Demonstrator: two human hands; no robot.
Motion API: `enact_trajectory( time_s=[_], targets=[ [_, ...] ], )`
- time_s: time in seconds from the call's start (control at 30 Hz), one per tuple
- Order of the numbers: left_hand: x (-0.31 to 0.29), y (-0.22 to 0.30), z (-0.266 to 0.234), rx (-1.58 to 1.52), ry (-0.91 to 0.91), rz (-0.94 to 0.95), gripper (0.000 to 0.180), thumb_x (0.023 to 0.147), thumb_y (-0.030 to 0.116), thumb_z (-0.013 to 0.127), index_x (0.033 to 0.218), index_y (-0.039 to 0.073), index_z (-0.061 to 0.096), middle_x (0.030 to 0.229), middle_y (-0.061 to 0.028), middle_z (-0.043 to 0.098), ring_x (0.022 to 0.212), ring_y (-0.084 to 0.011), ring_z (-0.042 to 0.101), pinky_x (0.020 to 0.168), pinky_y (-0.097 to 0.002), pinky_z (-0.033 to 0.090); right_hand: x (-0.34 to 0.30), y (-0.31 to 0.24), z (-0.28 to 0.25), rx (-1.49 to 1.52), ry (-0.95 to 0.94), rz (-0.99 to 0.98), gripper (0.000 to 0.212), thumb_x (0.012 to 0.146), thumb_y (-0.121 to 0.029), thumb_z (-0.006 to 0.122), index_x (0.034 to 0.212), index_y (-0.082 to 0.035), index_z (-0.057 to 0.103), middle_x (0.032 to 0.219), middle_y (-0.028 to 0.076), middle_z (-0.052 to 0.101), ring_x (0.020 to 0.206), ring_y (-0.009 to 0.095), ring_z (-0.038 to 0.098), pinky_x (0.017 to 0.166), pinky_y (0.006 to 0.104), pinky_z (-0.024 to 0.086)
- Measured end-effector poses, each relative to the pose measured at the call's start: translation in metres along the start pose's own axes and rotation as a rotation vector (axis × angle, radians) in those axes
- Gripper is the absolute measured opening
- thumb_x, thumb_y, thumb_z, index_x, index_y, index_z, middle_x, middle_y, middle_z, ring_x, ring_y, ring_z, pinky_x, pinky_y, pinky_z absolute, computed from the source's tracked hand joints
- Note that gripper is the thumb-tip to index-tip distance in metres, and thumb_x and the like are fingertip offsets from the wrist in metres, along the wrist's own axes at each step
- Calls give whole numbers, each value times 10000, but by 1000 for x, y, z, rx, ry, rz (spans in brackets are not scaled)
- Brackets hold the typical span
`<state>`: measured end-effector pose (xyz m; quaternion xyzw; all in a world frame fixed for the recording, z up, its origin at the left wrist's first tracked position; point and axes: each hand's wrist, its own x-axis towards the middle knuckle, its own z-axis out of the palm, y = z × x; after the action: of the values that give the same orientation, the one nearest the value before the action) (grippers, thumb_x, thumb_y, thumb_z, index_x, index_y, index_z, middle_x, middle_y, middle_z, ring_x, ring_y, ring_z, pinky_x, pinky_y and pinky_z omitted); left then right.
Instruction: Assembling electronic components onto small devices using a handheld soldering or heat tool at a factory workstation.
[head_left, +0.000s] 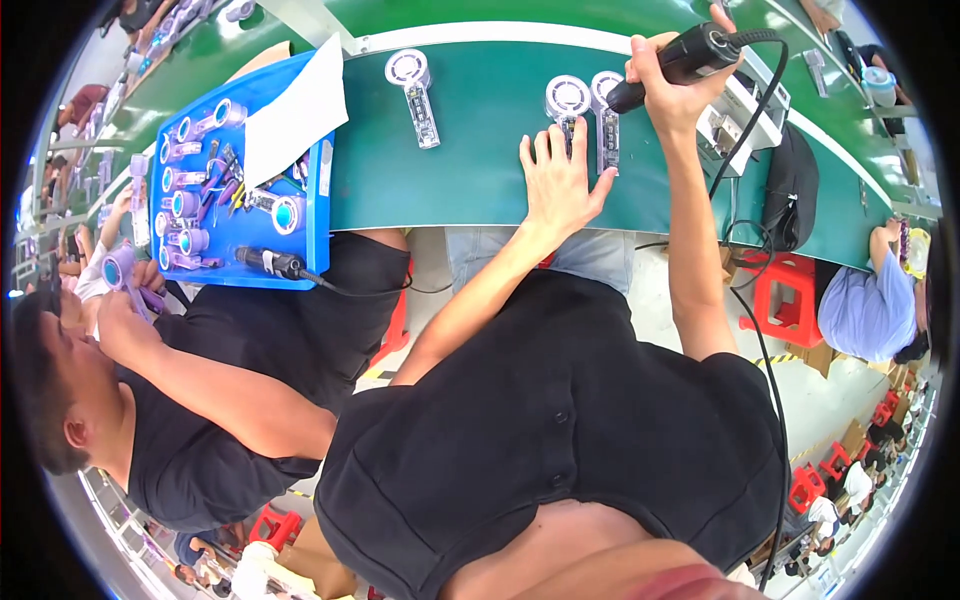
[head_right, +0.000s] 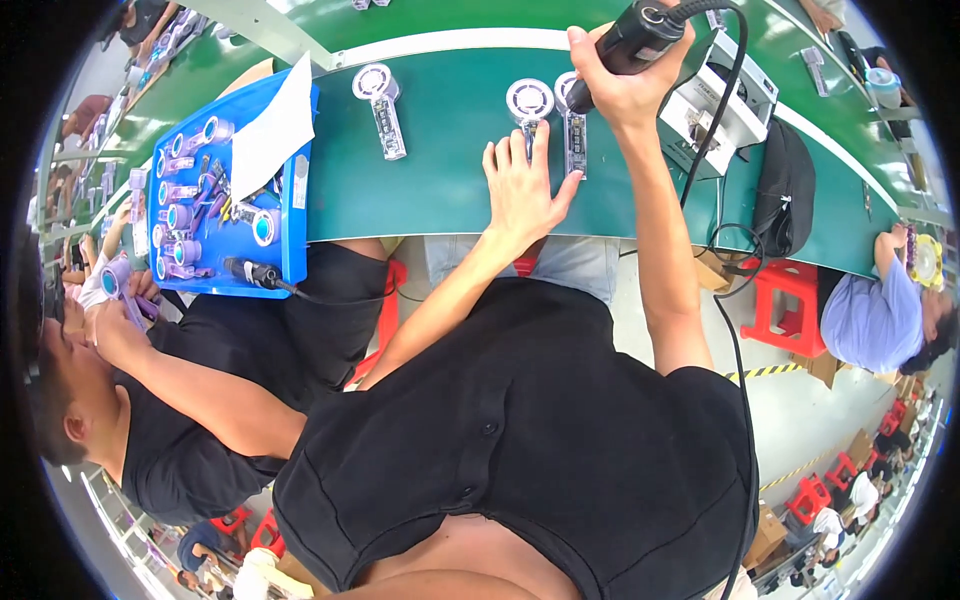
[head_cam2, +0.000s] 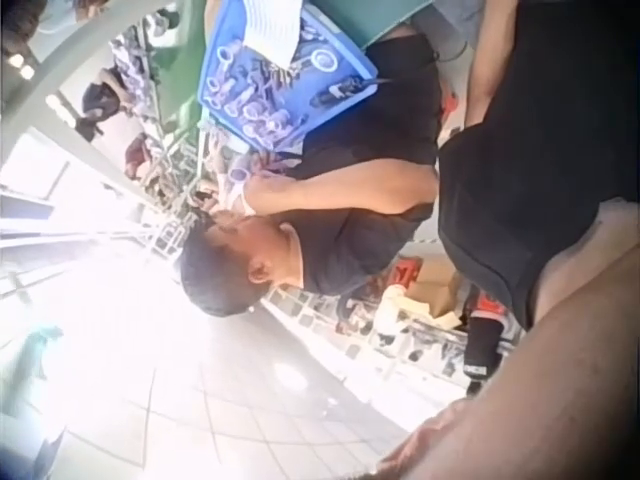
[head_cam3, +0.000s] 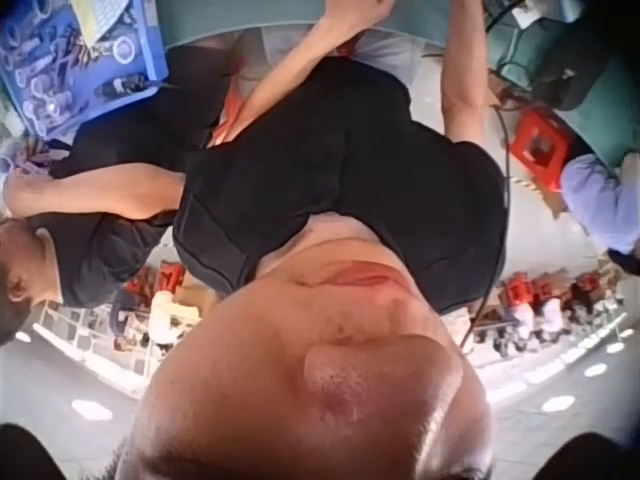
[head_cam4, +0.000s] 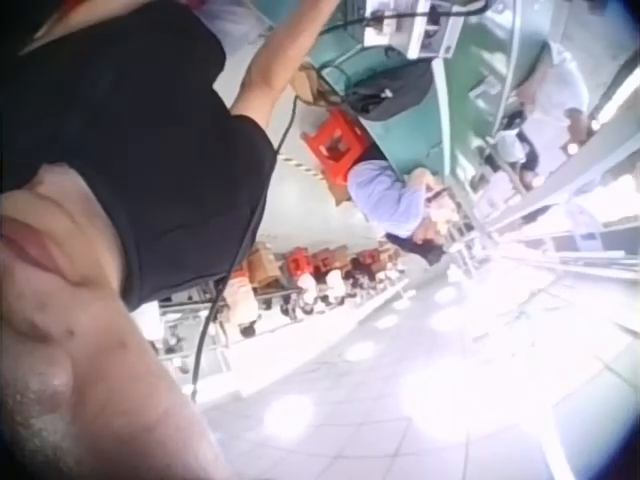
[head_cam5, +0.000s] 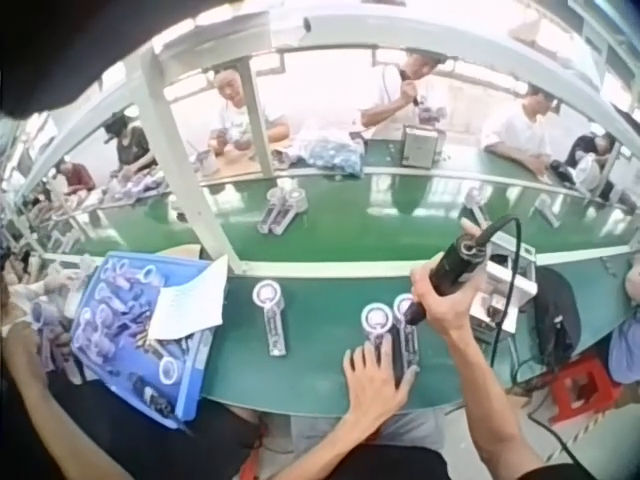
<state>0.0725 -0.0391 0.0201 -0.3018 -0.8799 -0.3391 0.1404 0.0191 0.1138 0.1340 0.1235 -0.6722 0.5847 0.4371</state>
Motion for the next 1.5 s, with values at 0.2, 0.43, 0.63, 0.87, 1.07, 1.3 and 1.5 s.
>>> enact_trajectory(
  time_s=[0.2, 0.43, 0.63, 0.87, 1.07, 1.3, 1.5],
  targets=[
    [1, 2, -4, 11, -19, -8, 788, 845, 441, 678, 1414, -44, 430, 1210, -276, 492, 1127, -421, 469, 1031, -638, 307, 2, 3, 0, -80, -42, -42, 800, 826, 105, 699, 1434, -81, 215, 691, 104, 622, 520, 153, 589, 528, 290, 525],
    [2, 5, -5, 39, -23, 0, 830, 809, 444, 729, 1422, -23, 421, 1234, -260, 476, 1128, -424, 466, 1023, -612, 315, -5, 7, 3, 25, 8, 17, 807, 765, 60, 785, 1413, -26, 313, 889, 48, 572, 654, 113, 634, 584, 247, 522],
    [4, 1, -3, 14, 0, 8, 826, 812, 467, 709, 1425, -13, 431, 1187, -224, 505, 1098, -402, 477, 1010, -635, 315, 5, -3, -2, 40, 49, 35, 787, 780, 96, 742, 1398, -56, 279, 699, 65, 624, 576, 126, 618, 550, 253, 517],
    [6, 5, -5, -47, 3, -19, 796, 776, 418, 758, 1397, 21, 458, 1207, -213, 500, 1134, -407, 471, 1025, -656, 300, 19, -20, -24, 52, -19, 12, 845, 853, 112, 643, 1471, -172, 140, 727, 127, 617, 523, 204, 579, 544, 395, 534],
    [10, -3, -5, -83, -6, -48, 791, 756, 405, 768, 1396, 67, 449, 1266, -225, 490, 1232, -410, 446, 1059, -683, 261, 38, -40, -56, 90, 110, -155, 849, 831, 108, 665, 1434, -165, 133, 714, 160, 660, 508, 207, 609, 541, 382, 568],
    [10, -9, -6, -90, -89, -37, 801, 756, 399, 764, 1419, 83, 444, 1334, -256, 450, 1296, -413, 412, 1079, -705, 219, 68, -67, -151, -224, 471, -476, 712, 782, 99, 613, 1288, 2, 121, 643, 158, 573, 463, 223, 557, 462, 393, 561],
    [0, 2, -6, -38, -47, -8, 771, 836, 374, 709, 1468, 47, 412, 1440, -304, 385, 1355, -447, 360, 1100, -683, 230, 50, -51, -182, -657, 461, -383, 753, 782, 125, 700, 1294, -110, 201, 679, 145, 582, 443, 220, 570, 462, 358, 560]
  ],
)
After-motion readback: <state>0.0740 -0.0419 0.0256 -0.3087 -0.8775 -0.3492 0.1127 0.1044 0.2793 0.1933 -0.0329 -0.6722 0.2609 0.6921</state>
